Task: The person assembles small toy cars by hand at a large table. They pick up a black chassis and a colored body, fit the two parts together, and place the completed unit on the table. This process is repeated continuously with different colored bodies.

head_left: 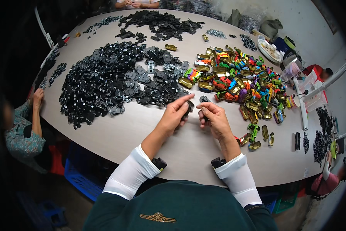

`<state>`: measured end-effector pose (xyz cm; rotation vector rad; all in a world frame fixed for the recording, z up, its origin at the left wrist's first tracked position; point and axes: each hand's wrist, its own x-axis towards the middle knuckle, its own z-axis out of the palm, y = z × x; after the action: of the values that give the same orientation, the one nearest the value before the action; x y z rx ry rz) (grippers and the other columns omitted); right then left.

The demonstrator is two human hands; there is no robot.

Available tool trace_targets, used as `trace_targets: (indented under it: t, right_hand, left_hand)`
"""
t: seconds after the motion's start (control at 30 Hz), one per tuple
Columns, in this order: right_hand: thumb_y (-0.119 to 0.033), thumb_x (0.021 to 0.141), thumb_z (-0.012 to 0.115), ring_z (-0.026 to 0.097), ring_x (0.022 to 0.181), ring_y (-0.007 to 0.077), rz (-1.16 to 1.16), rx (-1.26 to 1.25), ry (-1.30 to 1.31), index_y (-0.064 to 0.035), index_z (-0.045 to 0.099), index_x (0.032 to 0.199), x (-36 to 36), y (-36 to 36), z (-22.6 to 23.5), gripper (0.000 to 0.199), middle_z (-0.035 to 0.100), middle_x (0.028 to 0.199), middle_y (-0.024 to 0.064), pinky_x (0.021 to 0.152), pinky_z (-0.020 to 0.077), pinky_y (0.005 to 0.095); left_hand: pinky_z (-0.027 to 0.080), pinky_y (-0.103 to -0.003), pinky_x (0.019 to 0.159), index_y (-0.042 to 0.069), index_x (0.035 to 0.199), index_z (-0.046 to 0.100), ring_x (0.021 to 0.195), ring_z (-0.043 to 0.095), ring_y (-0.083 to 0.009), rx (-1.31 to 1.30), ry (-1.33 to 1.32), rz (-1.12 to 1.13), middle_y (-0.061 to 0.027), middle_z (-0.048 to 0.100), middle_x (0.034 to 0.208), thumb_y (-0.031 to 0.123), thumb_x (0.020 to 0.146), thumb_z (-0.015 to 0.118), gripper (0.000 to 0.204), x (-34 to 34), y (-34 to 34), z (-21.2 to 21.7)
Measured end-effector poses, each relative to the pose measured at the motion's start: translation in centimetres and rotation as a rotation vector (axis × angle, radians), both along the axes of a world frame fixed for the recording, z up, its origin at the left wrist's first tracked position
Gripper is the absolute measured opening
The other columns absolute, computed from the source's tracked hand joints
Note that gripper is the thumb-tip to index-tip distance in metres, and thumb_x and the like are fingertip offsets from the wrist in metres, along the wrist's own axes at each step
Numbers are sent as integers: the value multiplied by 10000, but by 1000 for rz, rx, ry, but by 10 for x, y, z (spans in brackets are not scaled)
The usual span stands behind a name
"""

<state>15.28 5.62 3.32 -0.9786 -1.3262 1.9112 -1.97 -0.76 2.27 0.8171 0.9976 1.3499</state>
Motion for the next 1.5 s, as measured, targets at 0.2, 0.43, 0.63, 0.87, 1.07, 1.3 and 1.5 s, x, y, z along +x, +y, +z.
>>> trace_targets:
  t: [0.2, 0.43, 0.63, 0.87, 1.07, 1.3, 1.5]
  right_hand:
    - [-140, 929, 568, 460, 519, 42, 154, -167, 101, -21, 595, 1018, 9, 9, 1, 152, 533, 670, -18, 402, 348, 169]
    - [-123, 913, 590, 468, 479, 33, 200, -139, 68, -35, 565, 960, 9, 6, 1, 103, 553, 652, -5, 367, 317, 151]
    - [-128, 908, 602, 468, 474, 27, 224, -121, 47, -47, 556, 950, 10, 5, 2, 102, 564, 649, -2, 366, 308, 149]
    - [-155, 906, 620, 477, 477, 28, 276, -113, 38, -60, 558, 964, 12, 6, 2, 128, 585, 665, 2, 373, 305, 148]
    - [-156, 900, 629, 484, 483, 30, 298, -131, 63, -65, 557, 971, 13, 6, 6, 136, 598, 676, 7, 378, 305, 148]
    - [-150, 896, 630, 493, 491, 26, 318, -81, -14, -77, 552, 963, 13, 4, 8, 126, 601, 669, -2, 386, 308, 147]
    - [-129, 886, 628, 492, 500, 24, 327, -27, -88, -79, 552, 948, 11, 3, 4, 110, 603, 669, -2, 422, 334, 156]
  left_hand:
    - [295, -152, 475, 98, 981, 490, 576, 405, -5, 66, 217, -22, 42, 552, 789, 178, 942, 579, 126, 9, 3, -15]
    - [374, -183, 437, 75, 1014, 481, 570, 480, -44, -13, 202, -62, -9, 565, 804, 150, 940, 562, 133, 10, 1, -10]
    - [379, -197, 427, 73, 1054, 497, 552, 485, -53, -37, 254, -89, -30, 588, 829, 130, 926, 559, 153, 8, 0, -6]
    - [339, -165, 481, 114, 1082, 508, 601, 463, -11, 5, 249, -133, 19, 602, 827, 156, 927, 564, 169, 4, 0, -9]
    - [352, -165, 541, 113, 1114, 493, 671, 481, -9, 14, 219, -165, 17, 612, 846, 146, 921, 565, 208, 1, -2, -1]
    - [419, -214, 750, 63, 1133, 466, 841, 531, -62, 142, 315, -149, -14, 607, 840, 85, 896, 573, 261, 0, 4, -15]
    - [421, -243, 731, 67, 1143, 459, 811, 534, -72, 139, 466, -134, -27, 622, 829, 61, 887, 565, 278, -2, 2, -15]
